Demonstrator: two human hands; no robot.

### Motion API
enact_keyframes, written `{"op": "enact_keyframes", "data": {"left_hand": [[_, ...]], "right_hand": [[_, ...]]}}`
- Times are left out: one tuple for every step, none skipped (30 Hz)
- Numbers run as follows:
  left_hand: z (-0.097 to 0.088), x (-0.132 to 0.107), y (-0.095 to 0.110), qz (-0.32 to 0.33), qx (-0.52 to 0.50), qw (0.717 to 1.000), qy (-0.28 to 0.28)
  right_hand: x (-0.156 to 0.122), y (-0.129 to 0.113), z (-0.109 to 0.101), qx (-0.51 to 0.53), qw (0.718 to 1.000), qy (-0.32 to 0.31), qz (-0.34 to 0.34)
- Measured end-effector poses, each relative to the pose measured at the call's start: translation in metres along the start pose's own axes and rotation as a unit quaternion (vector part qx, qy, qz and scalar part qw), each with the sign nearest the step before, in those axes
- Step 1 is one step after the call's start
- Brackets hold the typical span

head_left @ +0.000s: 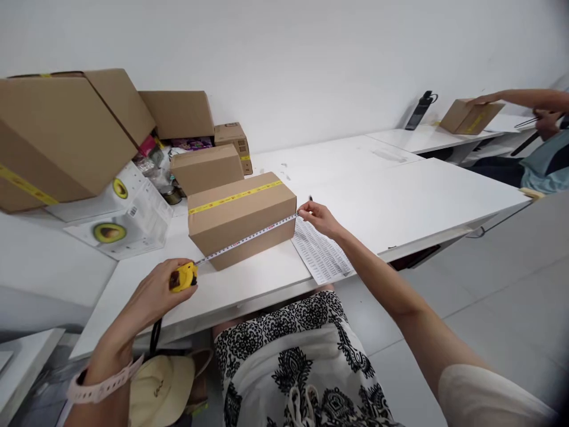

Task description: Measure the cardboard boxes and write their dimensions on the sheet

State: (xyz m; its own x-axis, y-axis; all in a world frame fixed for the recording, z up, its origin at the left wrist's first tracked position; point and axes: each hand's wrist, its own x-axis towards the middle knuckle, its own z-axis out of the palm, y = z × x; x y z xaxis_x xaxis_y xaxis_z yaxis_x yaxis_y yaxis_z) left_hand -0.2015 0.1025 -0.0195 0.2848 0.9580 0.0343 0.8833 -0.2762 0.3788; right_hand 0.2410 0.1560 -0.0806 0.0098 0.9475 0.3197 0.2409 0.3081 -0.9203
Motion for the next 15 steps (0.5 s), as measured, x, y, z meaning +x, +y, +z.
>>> {"op": "enact_keyframes", "data": {"left_hand": [[0.001,0.004,0.004,-0.004,0.006,1.0,-0.008],[0.001,0.008,0.007,-0.006,0.014,1.0,-0.015],[0.002,0.011,0.01,-0.004,0.022,1.0,-0.021],[0.002,0.013,0.011,-0.001,0.028,0.999,-0.024],[0.003,0.015,0.011,0.004,0.03,0.999,-0.024],[0.003,0.017,0.011,0.01,0.029,0.999,-0.022],[0.004,0.019,0.01,0.015,0.026,0.999,-0.018],[0.005,0.021,0.008,0.019,0.022,0.999,-0.015],[0.005,0.023,0.007,0.022,0.016,1.0,-0.013],[0.006,0.025,0.006,0.024,0.008,1.0,-0.012],[0.007,0.027,0.005,0.025,-0.002,1.0,-0.012],[0.008,0.029,0.005,0.025,-0.015,0.999,-0.013],[0.009,0.032,0.006,0.024,-0.034,0.999,-0.013],[0.009,0.034,0.007,0.021,-0.059,0.998,-0.014],[0.008,0.036,0.009,0.016,-0.087,0.996,-0.018]], "right_hand": [[0.001,0.002,0.005,0.001,1.0,0.011,-0.006],[0.002,0.003,0.008,0.004,1.0,0.022,-0.012],[0.002,0.005,0.011,0.008,0.999,0.029,-0.016],[0.003,0.007,0.012,0.012,0.999,0.034,-0.02],[0.002,0.01,0.012,0.013,0.999,0.038,-0.022],[0.002,0.012,0.012,0.014,0.999,0.041,-0.024],[0.002,0.014,0.012,0.014,0.999,0.043,-0.025],[0.001,0.017,0.011,0.014,0.999,0.045,-0.026],[0.001,0.02,0.011,0.015,0.999,0.046,-0.024],[0.002,0.022,0.012,0.016,0.999,0.046,-0.021],[0.003,0.025,0.013,0.021,0.999,0.048,-0.016],[0.004,0.027,0.016,0.029,0.998,0.048,-0.011],[0.006,0.029,0.019,0.039,0.998,0.051,-0.004],[0.008,0.03,0.023,0.052,0.997,0.056,0.003],[0.01,0.029,0.026,0.065,0.996,0.065,0.01]]}}
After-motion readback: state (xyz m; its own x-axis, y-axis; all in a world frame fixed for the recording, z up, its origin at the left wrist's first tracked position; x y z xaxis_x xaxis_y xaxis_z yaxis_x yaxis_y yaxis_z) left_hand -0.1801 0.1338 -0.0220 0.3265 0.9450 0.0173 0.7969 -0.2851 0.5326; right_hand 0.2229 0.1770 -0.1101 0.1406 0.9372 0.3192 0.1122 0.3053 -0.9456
